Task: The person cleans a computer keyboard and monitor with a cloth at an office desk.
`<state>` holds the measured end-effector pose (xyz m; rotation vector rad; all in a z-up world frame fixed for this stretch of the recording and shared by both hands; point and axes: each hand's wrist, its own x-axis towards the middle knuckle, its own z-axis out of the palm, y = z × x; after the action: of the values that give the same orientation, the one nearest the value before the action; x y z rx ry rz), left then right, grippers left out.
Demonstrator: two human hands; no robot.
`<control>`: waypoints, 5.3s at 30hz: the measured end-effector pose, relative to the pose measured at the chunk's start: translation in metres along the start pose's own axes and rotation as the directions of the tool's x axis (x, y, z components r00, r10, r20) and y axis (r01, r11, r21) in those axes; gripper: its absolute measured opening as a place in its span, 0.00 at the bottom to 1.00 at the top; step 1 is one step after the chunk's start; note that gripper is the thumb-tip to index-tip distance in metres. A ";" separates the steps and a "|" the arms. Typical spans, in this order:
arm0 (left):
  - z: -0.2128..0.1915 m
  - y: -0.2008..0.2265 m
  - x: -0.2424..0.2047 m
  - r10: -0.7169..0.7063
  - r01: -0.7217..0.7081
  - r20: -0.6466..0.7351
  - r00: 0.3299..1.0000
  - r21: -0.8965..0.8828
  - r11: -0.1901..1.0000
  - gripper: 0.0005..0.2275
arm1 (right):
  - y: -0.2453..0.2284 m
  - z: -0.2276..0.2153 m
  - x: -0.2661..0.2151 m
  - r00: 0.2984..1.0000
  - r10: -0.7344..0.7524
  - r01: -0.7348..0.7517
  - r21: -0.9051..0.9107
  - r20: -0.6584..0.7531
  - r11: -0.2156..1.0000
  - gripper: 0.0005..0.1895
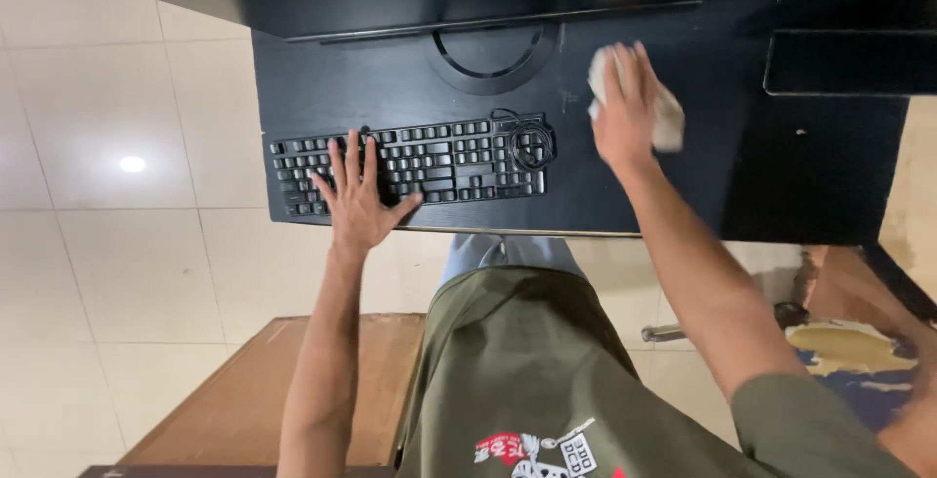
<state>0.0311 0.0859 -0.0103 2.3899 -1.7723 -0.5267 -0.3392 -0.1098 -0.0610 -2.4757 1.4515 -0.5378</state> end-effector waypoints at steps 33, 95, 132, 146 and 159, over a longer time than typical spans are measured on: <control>0.041 0.055 0.027 -0.099 0.095 -0.271 0.957 -0.027 0.995 0.26 | -0.044 -0.010 -0.170 0.989 -0.089 0.078 0.101 0.114 0.992 0.31; -0.025 0.041 0.004 0.203 -0.203 0.123 0.971 -0.013 0.979 0.65 | 0.003 0.000 -0.069 0.974 0.173 -0.167 0.053 -0.144 0.985 0.34; -0.162 0.023 0.134 0.732 -0.485 0.445 0.516 -0.553 0.678 0.60 | -0.156 0.063 -0.096 0.913 -0.068 0.121 -0.108 0.401 0.987 0.35; -0.156 0.034 0.175 0.598 -0.311 0.644 0.478 -0.512 0.801 0.55 | -0.244 0.075 -0.021 0.986 0.090 -0.090 -0.010 0.139 0.996 0.34; -0.133 0.035 0.189 0.487 -0.163 0.724 0.489 -0.472 0.866 0.43 | -0.158 0.036 -0.078 0.969 0.248 -0.247 0.042 -0.014 0.968 0.33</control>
<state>0.0934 -0.1186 0.0859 1.5060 -2.0965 -1.9702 -0.2339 0.0357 -0.0510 -2.2198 1.7071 -0.5349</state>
